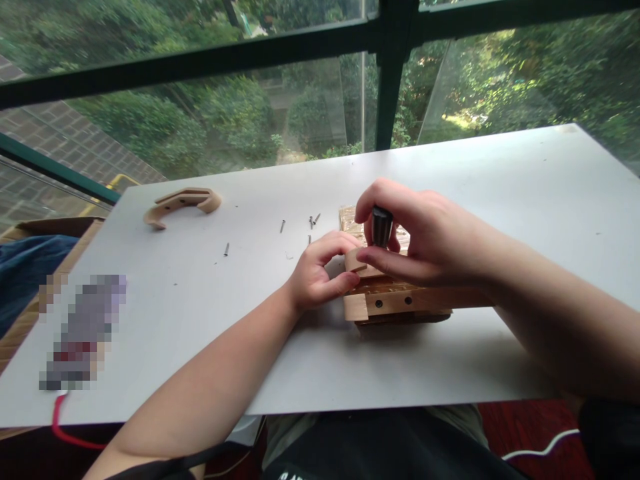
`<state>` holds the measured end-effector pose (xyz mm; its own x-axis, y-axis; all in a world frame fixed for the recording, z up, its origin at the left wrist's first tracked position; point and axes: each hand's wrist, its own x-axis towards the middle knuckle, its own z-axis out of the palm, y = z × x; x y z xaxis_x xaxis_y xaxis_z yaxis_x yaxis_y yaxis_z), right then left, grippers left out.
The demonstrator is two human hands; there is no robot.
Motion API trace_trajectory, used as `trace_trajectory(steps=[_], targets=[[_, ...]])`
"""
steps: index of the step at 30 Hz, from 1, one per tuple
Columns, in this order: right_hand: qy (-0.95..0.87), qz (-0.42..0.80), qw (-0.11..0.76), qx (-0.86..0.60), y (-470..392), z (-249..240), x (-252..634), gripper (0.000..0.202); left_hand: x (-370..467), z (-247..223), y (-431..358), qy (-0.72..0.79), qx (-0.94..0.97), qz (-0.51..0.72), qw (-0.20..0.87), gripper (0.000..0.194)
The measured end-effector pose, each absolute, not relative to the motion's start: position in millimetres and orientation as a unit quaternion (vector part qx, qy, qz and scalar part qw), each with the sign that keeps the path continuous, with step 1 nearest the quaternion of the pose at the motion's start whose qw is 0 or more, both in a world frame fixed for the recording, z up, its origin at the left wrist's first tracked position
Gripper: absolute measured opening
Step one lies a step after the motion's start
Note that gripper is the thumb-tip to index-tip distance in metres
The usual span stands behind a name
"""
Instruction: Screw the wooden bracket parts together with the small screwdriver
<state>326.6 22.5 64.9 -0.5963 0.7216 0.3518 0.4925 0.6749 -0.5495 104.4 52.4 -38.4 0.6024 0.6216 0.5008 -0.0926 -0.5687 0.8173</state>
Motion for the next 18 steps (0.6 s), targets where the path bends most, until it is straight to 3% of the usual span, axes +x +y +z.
trace_trajectory(steps=[8, 13, 18], targets=[[-0.865, 0.231, 0.275, -0.35, 22.6, 65.1, 325.2, 0.02, 105.7, -38.7, 52.0, 0.175, 0.782, 0.417, 0.429, 0.03], [-0.889, 0.253, 0.188, -0.331, 25.4, 61.8, 324.0, 0.008, 105.7, -36.1, 48.6, 0.191, 0.782, 0.425, 0.414, 0.028], [-0.893, 0.244, 0.19, -0.325, 25.3, 62.5, 324.2, 0.007, 105.8, -35.3, 47.8, 0.201, 0.784, 0.414, 0.417, 0.028]])
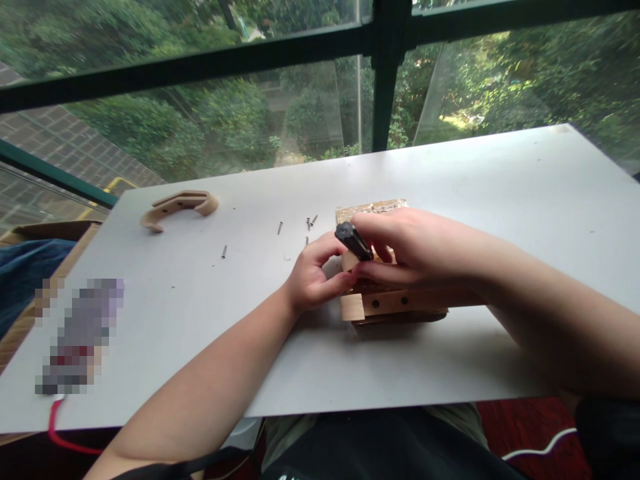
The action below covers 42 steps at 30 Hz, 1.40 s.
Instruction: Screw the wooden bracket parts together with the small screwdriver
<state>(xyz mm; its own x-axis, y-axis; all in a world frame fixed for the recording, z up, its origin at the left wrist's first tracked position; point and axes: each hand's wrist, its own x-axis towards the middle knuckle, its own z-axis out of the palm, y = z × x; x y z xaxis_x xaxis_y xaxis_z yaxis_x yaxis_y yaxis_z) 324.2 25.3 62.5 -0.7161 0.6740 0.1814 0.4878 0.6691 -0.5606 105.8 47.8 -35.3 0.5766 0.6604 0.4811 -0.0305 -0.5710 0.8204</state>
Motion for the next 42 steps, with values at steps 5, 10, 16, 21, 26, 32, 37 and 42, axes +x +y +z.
trace_trajectory(steps=[5, 10, 16, 21, 26, 32, 37, 42], targets=[[-0.894, 0.24, 0.201, -0.32, 24, 63, 324, 0.006, 106, -36, 49, 0.195, 0.781, 0.42, 0.42, 0.028], [-0.895, 0.233, 0.193, -0.328, 22, 65, 325, 0.004, 105, -35, 49, 0.198, 0.785, 0.416, 0.414, 0.03], [-0.899, 0.226, 0.189, -0.325, 23, 66, 326, 0.006, 106, -33, 49, 0.185, 0.79, 0.416, 0.411, 0.028], [-0.9, 0.212, 0.203, -0.322, 24, 65, 326, 0.005, 106, -33, 49, 0.182, 0.792, 0.418, 0.406, 0.028], [-0.893, 0.194, 0.223, -0.339, 25, 61, 326, 0.007, 107, -33, 50, 0.177, 0.788, 0.433, 0.401, 0.027], [-0.877, 0.186, 0.267, -0.354, 25, 55, 327, 0.036, 107, -34, 50, 0.179, 0.786, 0.428, 0.408, 0.028], [-0.868, 0.204, 0.294, -0.346, 24, 54, 327, 0.054, 106, -34, 52, 0.176, 0.788, 0.412, 0.423, 0.026], [-0.882, 0.192, 0.307, -0.301, 23, 58, 329, 0.045, 105, -32, 52, 0.175, 0.793, 0.401, 0.424, 0.025]])
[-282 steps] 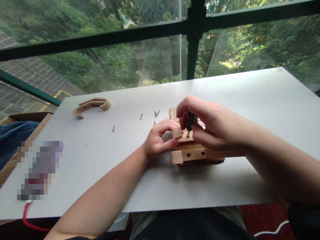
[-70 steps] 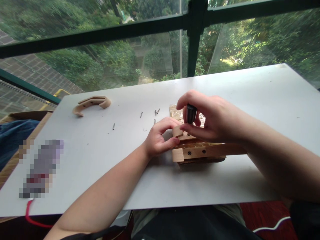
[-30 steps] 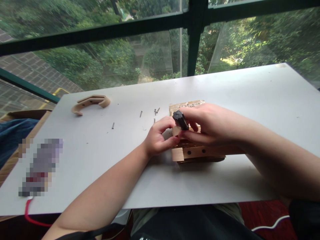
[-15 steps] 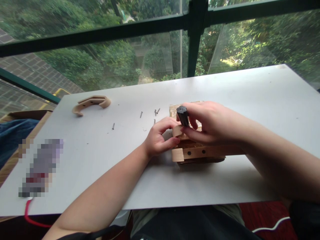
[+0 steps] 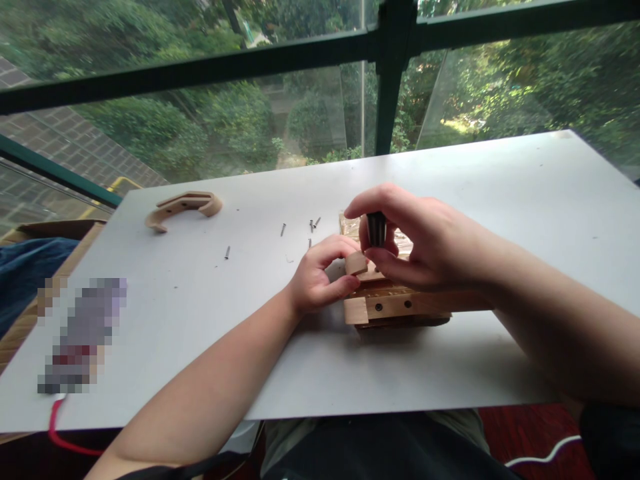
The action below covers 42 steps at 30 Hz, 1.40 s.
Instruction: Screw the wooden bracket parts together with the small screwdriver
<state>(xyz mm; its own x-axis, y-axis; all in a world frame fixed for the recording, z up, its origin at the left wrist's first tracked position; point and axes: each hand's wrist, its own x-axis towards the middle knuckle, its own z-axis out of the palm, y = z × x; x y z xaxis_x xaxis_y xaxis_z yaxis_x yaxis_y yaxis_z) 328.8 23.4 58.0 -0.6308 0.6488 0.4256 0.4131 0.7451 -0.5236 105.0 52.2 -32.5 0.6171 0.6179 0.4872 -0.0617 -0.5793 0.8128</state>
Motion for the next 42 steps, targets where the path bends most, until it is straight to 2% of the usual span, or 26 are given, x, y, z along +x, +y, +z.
trace_trajectory(steps=[7, 15, 28, 32, 42], targets=[[-0.889, 0.168, 0.323, -0.277, 22.2, 65.2, 329.5, 0.042, 105.9, -31.5, 50.4, 0.176, 0.787, 0.412, 0.425, 0.025], [-0.891, 0.119, 0.318, -0.301, 24.9, 58.0, 330.8, 0.03, 104.9, -33.0, 50.1, 0.187, 0.79, 0.41, 0.416, 0.028], [-0.873, 0.156, 0.316, -0.336, 23.2, 64.3, 327.1, 0.014, 104.4, -36.2, 51.7, 0.189, 0.787, 0.414, 0.416, 0.031], [-0.883, 0.16, 0.3, -0.325, 23.8, 64.9, 326.4, 0.006, 105.7, -36.3, 50.9, 0.183, 0.787, 0.426, 0.407, 0.03], [-0.903, 0.213, 0.22, -0.3, 23.5, 61.7, 325.8, 0.01, 108.7, -36.8, 47.9, 0.198, 0.772, 0.425, 0.428, 0.031]])
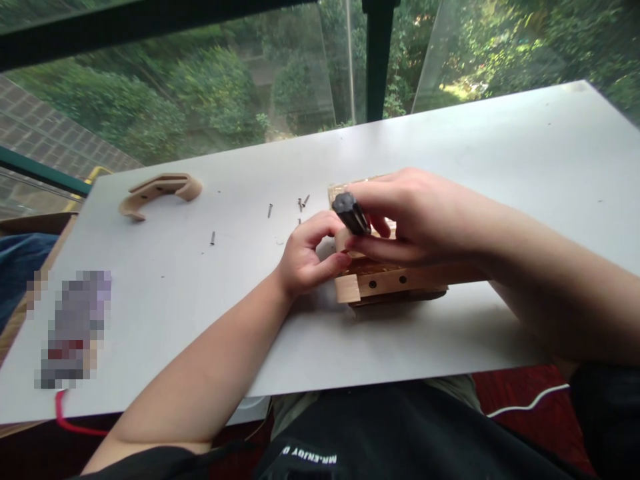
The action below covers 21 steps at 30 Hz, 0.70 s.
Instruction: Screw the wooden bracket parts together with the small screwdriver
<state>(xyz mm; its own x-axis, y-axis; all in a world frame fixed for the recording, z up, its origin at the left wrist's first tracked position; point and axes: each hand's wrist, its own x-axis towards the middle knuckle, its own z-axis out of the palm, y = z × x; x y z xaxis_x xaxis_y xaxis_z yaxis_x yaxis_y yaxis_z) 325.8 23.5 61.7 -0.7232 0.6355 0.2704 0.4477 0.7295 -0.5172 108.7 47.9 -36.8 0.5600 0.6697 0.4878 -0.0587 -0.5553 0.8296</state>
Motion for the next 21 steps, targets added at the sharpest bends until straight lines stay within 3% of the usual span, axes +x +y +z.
trace_trajectory(steps=[5, 15, 21], targets=[[-0.9, 0.198, 0.22, -0.32, 25, 59, 326, 0.012, 109, -35, 48, 0.192, 0.772, 0.432, 0.426, 0.03], [-0.871, 0.228, 0.254, -0.355, 17, 73, 325, 0.062, 108, -36, 49, 0.188, 0.774, 0.432, 0.424, 0.031], [-0.871, 0.199, 0.27, -0.359, 21, 65, 327, 0.062, 108, -35, 49, 0.19, 0.779, 0.431, 0.414, 0.033]])
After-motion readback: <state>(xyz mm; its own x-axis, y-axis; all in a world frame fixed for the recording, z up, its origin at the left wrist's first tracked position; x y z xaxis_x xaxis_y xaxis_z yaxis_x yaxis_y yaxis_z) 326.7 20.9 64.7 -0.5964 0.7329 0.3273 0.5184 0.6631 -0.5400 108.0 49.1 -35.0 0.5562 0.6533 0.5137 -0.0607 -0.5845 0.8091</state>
